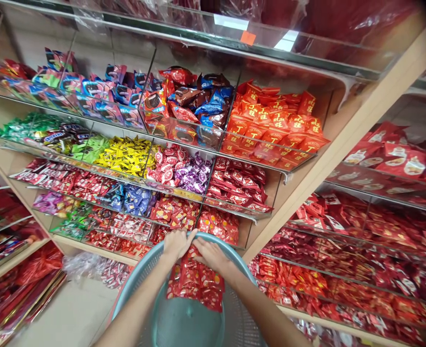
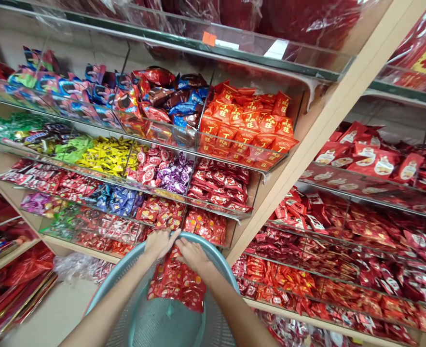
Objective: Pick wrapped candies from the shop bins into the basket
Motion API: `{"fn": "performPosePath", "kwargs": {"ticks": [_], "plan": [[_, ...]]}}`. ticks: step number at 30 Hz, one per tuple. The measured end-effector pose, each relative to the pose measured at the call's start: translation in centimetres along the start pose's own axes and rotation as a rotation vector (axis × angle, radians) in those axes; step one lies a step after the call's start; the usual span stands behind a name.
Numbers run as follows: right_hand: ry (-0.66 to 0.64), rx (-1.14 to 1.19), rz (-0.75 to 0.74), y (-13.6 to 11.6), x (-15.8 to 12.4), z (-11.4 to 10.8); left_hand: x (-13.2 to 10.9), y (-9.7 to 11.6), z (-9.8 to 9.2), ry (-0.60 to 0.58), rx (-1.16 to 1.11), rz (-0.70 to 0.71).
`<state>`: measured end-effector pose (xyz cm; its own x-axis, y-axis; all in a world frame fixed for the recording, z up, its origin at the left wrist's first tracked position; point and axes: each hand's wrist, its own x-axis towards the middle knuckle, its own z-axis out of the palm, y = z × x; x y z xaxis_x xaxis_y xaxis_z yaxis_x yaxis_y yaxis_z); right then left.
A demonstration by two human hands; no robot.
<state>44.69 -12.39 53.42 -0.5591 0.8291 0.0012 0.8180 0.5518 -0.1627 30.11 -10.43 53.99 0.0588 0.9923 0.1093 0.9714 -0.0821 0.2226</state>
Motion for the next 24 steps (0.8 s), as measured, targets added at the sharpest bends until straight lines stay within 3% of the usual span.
{"fn": "performPosePath", "kwargs": {"ticks": [12, 17, 20, 24], "plan": [[0.011, -0.036, -0.004, 0.0, -0.2, 0.5, -0.2, 0.2, -0.4, -0.01, -0.009, 0.0], [0.155, 0.068, 0.014, 0.4, -0.7, -0.7, -0.1, 0.1, -0.1, -0.004, -0.022, -0.007], [0.307, 0.112, 0.187, 1.7, -1.0, -2.0, 0.0, 0.0, 0.1, 0.008, -0.02, -0.012], [0.401, 0.026, 0.585, 5.1, -1.3, -2.6, 0.0, 0.1, 0.1, 0.015, -0.003, -0.006]]}}
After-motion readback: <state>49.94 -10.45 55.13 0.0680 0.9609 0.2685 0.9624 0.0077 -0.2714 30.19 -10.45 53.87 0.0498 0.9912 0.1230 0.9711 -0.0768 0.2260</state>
